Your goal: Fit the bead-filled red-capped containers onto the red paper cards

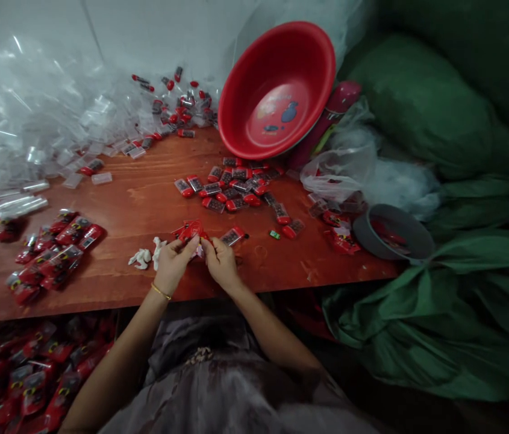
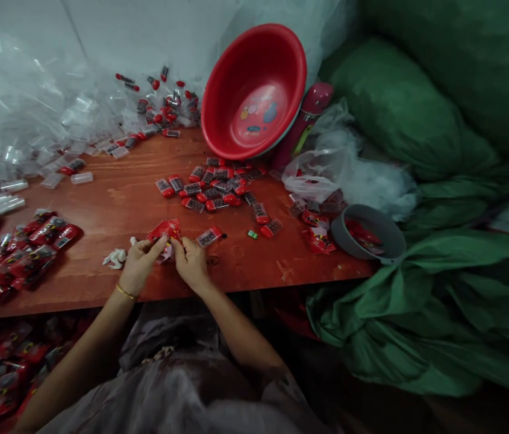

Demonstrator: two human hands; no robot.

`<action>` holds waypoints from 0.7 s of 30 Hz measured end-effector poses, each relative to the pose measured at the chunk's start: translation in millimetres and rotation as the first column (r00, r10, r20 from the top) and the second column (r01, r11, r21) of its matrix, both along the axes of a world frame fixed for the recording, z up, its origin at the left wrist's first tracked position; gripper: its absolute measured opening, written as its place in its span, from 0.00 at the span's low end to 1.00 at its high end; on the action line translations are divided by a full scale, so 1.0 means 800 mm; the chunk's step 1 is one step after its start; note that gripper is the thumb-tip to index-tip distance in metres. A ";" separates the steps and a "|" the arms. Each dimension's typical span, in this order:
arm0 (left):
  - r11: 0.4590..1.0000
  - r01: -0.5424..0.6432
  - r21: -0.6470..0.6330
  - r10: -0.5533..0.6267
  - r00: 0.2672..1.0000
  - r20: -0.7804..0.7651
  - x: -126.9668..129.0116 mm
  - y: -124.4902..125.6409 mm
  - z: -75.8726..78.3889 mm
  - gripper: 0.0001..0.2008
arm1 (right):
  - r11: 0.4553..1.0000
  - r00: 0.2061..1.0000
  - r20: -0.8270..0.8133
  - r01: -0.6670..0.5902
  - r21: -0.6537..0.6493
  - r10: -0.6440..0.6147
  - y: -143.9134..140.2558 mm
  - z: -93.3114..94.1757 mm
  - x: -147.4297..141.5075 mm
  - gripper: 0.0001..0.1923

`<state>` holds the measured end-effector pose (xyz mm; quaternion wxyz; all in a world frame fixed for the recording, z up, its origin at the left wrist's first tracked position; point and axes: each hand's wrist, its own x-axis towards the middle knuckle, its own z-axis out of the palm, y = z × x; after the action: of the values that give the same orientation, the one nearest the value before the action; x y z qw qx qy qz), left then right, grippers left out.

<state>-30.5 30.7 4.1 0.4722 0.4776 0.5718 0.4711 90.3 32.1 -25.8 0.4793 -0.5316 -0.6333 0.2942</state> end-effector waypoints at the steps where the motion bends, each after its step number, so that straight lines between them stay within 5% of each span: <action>1: 1.000 -0.010 0.000 0.010 0.995 0.096 0.005 -0.002 -0.002 0.19 | 1.000 0.999 0.039 -0.006 0.012 0.006 -0.003 0.000 -0.001 0.19; 6: 0.989 -0.111 -0.098 0.136 0.939 0.315 0.014 -0.006 -0.005 0.17 | 0.998 0.944 0.323 0.053 0.037 -0.062 -0.010 0.007 0.018 0.22; 12: 0.931 -0.143 -0.336 0.283 0.863 0.417 0.017 -0.012 0.003 0.20 | 0.916 0.677 0.701 0.392 -0.086 -0.224 0.014 0.016 0.055 0.29; 21: 0.907 0.005 -0.422 0.252 0.795 0.552 0.013 -0.027 0.002 0.22 | 0.970 0.542 0.819 0.233 0.069 -0.188 -0.009 -0.009 0.077 0.22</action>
<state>-20.3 9.0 5.9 0.6825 0.1588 0.5095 0.4995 151.6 25.3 -32.8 0.1500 -0.6905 -0.7070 -0.0300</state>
